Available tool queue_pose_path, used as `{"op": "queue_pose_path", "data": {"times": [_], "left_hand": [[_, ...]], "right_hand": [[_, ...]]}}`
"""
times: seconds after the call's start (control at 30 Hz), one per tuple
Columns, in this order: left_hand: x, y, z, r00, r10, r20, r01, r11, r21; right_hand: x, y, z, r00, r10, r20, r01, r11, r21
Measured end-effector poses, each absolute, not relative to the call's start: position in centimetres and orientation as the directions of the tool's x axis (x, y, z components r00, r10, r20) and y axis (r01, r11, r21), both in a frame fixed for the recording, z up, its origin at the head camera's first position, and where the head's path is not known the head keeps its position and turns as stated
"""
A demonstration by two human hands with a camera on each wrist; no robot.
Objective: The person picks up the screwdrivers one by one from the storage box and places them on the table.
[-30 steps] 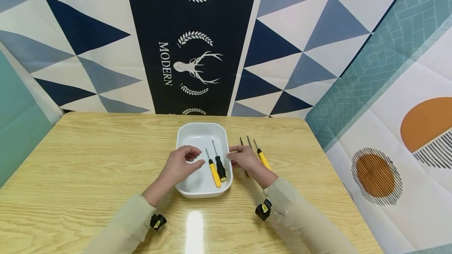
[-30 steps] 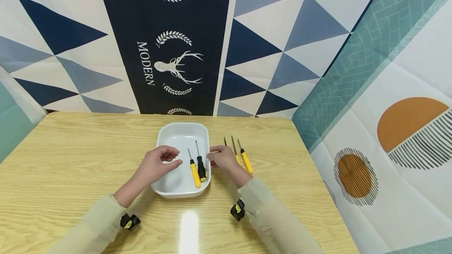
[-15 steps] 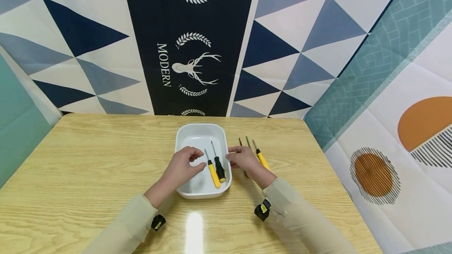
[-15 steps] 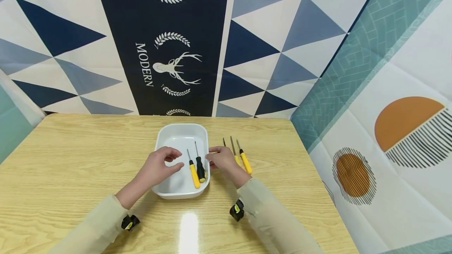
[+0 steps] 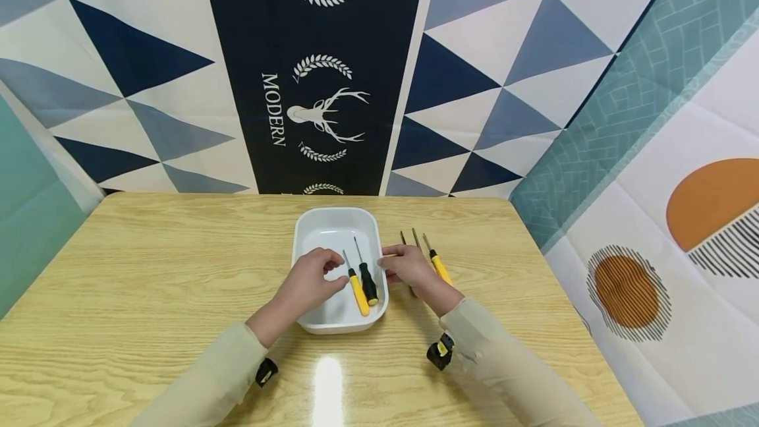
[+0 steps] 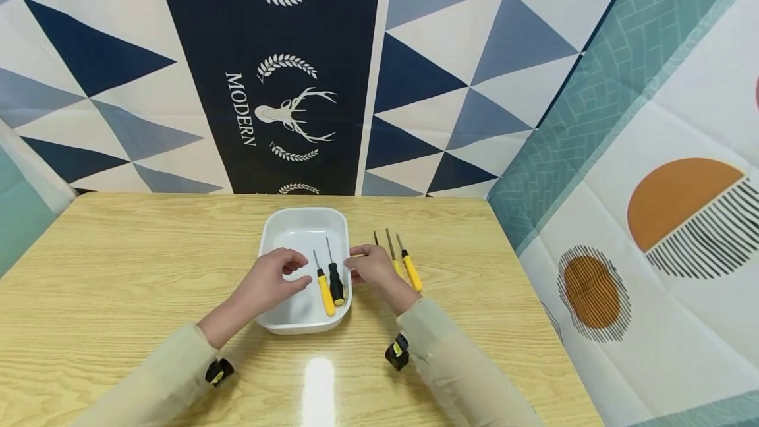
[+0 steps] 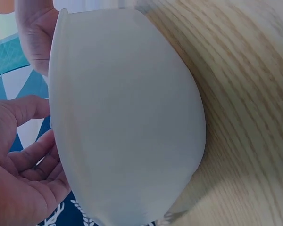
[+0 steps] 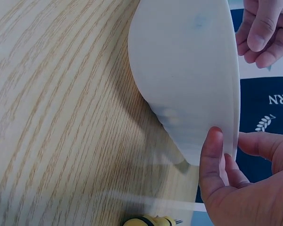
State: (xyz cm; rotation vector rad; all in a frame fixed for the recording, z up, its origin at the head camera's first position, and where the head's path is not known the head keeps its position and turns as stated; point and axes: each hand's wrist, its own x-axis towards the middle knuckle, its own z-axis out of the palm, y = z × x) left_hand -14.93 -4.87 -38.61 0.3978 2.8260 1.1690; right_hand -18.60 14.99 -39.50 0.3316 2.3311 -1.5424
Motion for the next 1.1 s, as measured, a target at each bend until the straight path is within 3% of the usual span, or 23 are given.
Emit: {"op": "queue_pose_path", "data": {"times": [0.47,1.1], "left_hand": [[-15.9,-4.2,-39.1,-0.976,0.205,-0.068,0.072,0.603,0.794],[-16.3,-4.0,-39.7,-0.963,0.144,-0.230,-0.102,0.596,0.797]], "right_hand": [[-18.6,15.2,-39.7,-0.925,0.007,-0.381,0.354,0.387,-0.852],[-18.5,15.3,-39.7,-0.923,0.004,-0.385,0.357,0.385,-0.851]]}}
